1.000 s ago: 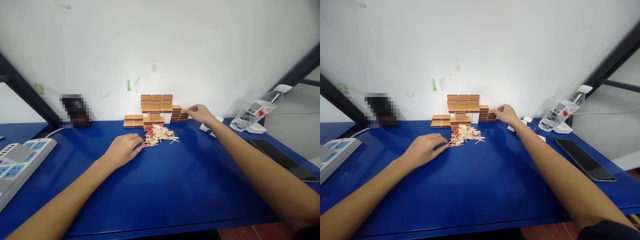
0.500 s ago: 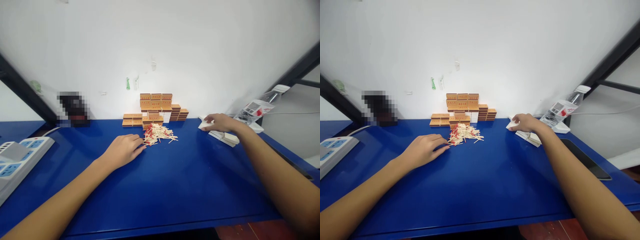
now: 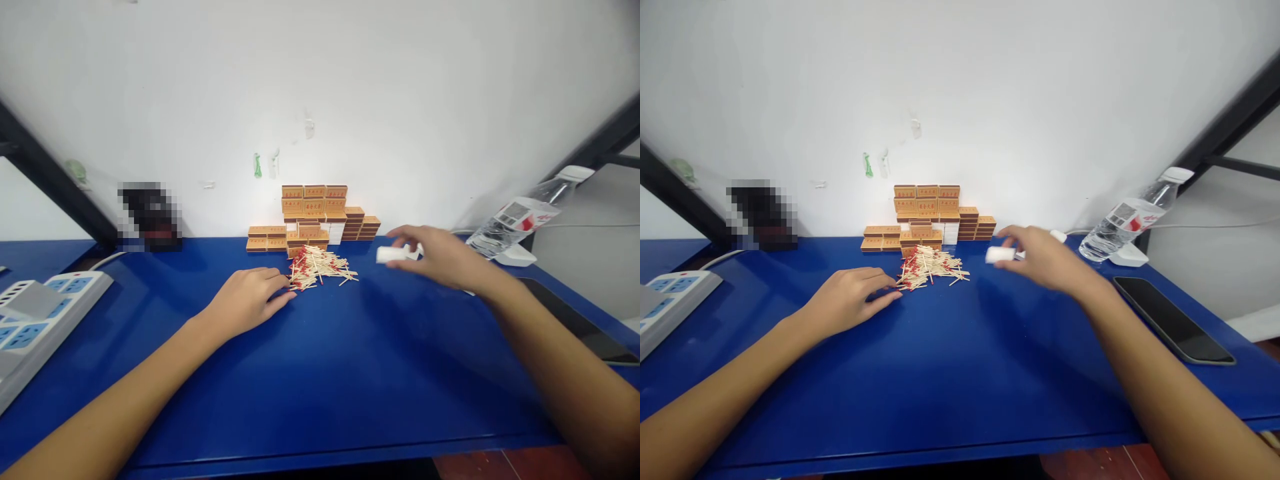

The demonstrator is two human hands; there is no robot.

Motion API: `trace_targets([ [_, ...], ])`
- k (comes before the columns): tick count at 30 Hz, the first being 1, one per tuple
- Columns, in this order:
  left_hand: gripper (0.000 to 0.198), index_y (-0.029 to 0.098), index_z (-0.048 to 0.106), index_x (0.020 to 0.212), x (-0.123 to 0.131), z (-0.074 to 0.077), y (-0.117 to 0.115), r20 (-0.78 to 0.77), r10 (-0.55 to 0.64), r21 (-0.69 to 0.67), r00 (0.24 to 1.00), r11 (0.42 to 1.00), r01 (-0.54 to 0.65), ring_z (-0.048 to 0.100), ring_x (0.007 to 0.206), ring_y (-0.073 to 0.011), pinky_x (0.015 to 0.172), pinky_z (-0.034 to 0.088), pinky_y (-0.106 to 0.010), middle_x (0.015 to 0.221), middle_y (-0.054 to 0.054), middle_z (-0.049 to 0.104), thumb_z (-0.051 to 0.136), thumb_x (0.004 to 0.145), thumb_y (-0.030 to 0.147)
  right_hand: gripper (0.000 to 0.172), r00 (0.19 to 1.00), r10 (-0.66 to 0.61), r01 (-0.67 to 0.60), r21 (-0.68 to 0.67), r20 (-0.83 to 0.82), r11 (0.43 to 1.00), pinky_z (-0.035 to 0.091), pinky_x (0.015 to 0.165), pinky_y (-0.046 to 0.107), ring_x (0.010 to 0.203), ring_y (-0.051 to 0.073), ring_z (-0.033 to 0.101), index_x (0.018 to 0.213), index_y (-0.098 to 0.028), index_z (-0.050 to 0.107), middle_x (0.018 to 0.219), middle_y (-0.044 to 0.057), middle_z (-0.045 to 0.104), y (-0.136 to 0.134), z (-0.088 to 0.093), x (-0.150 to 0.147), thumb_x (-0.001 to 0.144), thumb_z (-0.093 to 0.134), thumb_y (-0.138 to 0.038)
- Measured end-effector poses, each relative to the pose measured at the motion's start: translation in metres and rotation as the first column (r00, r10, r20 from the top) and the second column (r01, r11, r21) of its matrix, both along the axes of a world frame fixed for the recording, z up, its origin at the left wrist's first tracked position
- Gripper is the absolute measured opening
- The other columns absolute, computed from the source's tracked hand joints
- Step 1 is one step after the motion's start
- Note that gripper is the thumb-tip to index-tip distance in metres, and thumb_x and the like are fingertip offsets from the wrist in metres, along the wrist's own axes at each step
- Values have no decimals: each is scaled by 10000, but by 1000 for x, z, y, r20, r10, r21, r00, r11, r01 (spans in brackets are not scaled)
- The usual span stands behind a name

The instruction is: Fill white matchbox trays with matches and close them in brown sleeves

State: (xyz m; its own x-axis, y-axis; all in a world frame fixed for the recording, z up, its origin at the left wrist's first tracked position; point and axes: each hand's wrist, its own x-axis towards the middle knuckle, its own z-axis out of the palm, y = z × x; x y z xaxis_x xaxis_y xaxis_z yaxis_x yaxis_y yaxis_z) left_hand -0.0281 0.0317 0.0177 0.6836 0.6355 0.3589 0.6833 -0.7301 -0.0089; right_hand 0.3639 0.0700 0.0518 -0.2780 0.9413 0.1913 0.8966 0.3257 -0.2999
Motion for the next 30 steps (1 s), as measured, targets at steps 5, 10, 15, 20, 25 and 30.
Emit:
trace_targets([
  [5, 482, 199, 730, 1144, 11, 4, -14, 95, -32, -203, 995, 978, 50, 722, 817, -212, 708, 525, -332, 959, -36, 757, 701, 938, 633, 539, 906, 364, -408, -209, -217, 889, 521, 930, 395, 1043, 252, 668, 1345, -264, 667, 1207, 65, 749, -56, -10, -85, 864, 801, -465],
  [10, 618, 200, 721, 1221, 17, 5, -21, 80, -67, -278, 995, 957, 87, 721, 844, -234, 719, 536, -353, 981, -47, 752, 719, 875, 712, 357, 907, 356, -385, -100, -224, 918, 521, 804, 364, 891, 218, 659, 1225, -237, 729, 1107, 70, 768, -20, -8, -86, 962, 683, -475],
  [15, 691, 177, 682, 1331, 19, -1, -23, 72, -58, -263, 996, 962, 75, 736, 919, -256, 780, 577, -388, 1118, -82, 752, 719, 879, 699, 266, 966, 258, -255, -166, -8, 953, 509, 745, 355, 824, 217, 656, 1073, -178, 781, 993, 90, 782, 43, -3, -72, 856, 727, -322],
  [20, 680, 172, 667, 1356, 22, -5, -23, 42, -67, -258, 997, 963, 76, 741, 970, -274, 804, 597, -409, 1192, -96, 739, 700, 905, 680, 205, 958, 284, -267, -253, 30, 930, 514, 725, 328, 823, 210, 686, 966, -176, 790, 980, 85, 798, 57, -8, -82, 822, 731, -310],
  [25, 638, 174, 669, 1349, 22, -6, -22, 40, -55, -258, 998, 964, 64, 743, 963, -269, 793, 602, -407, 1207, -99, 735, 695, 924, 649, 181, 951, 303, -274, -296, 55, 915, 500, 720, 321, 842, 213, 684, 929, -172, 772, 964, 90, 786, 56, -7, -86, 802, 728, -294],
  [30, 618, 179, 656, 1369, 25, -8, -24, 55, -52, -274, 997, 959, 66, 739, 972, -268, 804, 601, -412, 1198, -97, 733, 691, 940, 622, 183, 936, 347, -303, -353, 65, 885, 472, 690, 312, 801, 198, 663, 885, -184, 749, 929, 77, 766, 54, -6, -89, 827, 736, -356],
])
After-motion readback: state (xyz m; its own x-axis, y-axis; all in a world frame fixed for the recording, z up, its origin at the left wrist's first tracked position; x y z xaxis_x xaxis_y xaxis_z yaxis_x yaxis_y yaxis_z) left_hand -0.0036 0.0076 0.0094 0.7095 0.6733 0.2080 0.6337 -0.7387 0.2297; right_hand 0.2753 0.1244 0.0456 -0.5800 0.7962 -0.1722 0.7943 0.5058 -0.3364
